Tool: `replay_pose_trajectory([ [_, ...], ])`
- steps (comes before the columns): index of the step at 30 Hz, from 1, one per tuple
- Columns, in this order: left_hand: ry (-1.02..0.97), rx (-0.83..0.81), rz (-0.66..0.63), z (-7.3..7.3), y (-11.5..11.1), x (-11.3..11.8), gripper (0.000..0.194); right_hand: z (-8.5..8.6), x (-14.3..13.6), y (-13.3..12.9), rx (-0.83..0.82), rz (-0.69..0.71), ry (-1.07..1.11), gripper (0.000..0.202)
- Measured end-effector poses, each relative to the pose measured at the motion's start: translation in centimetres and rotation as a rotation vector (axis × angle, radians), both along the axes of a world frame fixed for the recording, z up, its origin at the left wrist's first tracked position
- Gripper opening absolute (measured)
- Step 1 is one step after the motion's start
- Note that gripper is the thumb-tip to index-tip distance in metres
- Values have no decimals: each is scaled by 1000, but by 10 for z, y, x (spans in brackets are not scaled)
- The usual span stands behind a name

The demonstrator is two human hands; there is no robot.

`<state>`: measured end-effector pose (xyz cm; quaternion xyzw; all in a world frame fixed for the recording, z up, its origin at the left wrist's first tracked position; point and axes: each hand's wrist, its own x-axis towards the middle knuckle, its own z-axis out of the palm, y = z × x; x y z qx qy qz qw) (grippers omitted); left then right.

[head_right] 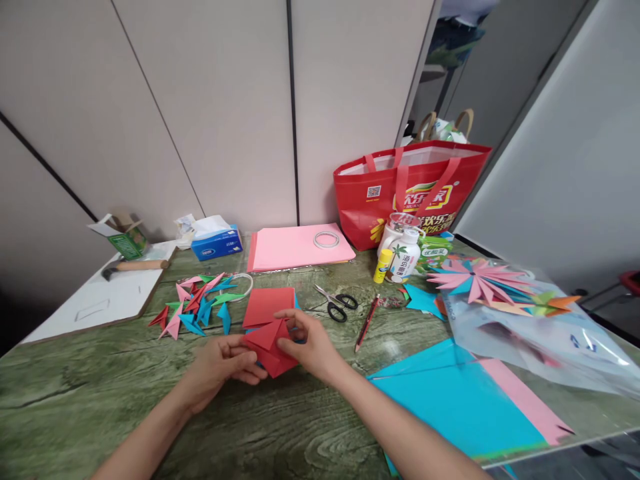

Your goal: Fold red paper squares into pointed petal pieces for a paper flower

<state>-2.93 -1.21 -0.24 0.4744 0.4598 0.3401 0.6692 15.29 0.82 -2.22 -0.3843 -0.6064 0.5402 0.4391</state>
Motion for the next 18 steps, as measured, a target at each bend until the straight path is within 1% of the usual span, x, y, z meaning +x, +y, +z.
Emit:
replay_pose_trajectory([
  [6, -36, -10, 66, 3, -1, 4, 34, -1, -1, 1, -2, 5, 14, 31],
  [9, -50, -2, 86, 2, -2, 4, 31, 0, -2, -1, -1, 7, 3, 29],
  [13, -7, 9, 85, 1, -3, 6, 33, 1, -3, -3, -25, 13, 26, 29],
  [16, 33, 39, 70, 1, -3, 7, 29, -1, -4, -3, -51, 21, 75, 28],
  [18, 12, 60, 55, 1, -3, 7, 27, -2, -4, -2, -57, 15, 91, 28],
])
